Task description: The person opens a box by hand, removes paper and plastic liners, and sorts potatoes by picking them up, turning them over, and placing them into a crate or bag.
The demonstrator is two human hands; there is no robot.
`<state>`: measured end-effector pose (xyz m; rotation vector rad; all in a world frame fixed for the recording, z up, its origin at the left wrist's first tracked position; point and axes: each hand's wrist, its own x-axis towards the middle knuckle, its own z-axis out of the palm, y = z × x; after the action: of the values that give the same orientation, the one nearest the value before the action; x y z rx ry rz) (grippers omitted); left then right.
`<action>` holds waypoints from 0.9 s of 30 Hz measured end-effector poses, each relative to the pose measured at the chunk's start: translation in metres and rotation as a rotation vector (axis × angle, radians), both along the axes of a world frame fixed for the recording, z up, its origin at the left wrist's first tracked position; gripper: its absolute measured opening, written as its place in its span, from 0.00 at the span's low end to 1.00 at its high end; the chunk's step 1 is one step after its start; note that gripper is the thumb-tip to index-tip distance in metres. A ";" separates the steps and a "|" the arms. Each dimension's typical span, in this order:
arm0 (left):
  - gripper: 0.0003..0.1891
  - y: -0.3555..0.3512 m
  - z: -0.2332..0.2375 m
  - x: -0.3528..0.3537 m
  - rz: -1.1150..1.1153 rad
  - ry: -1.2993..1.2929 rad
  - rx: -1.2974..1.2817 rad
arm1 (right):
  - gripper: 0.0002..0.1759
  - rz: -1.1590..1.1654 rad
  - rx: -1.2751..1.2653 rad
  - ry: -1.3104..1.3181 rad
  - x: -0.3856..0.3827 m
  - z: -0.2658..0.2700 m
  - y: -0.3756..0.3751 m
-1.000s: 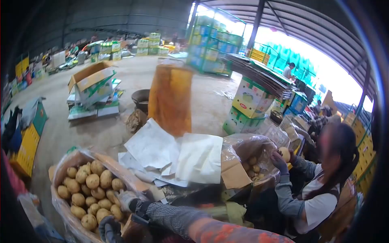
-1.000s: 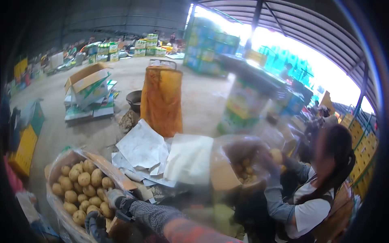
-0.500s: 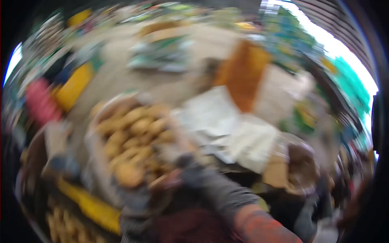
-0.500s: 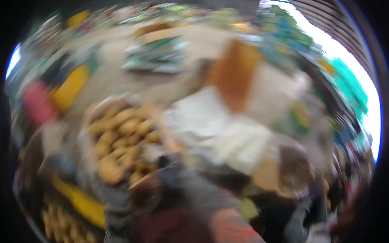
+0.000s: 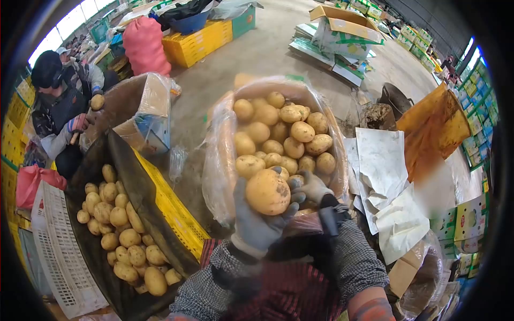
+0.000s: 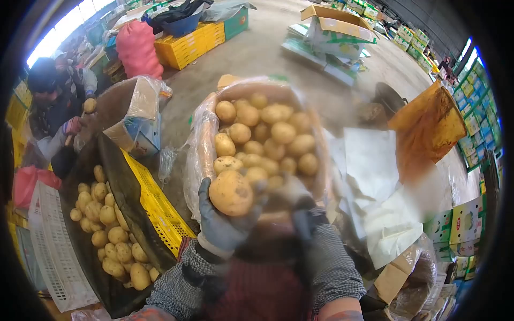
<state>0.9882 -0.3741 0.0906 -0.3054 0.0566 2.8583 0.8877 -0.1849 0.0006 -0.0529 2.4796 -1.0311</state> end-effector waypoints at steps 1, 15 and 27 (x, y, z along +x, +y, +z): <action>0.38 -0.002 0.003 0.000 0.022 -0.012 0.000 | 0.35 -0.045 -0.224 -0.105 -0.006 -0.021 0.016; 0.29 0.017 -0.029 0.010 -0.124 0.227 -0.593 | 0.46 0.092 -1.054 0.276 0.036 0.089 0.045; 0.34 0.015 -0.020 0.011 -0.304 0.308 -0.274 | 0.52 0.171 -0.792 0.027 0.066 0.126 0.023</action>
<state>0.9989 -0.3587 0.0709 0.0901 0.5106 2.5647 0.9535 -0.1619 0.1268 -0.5105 1.8917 -1.8568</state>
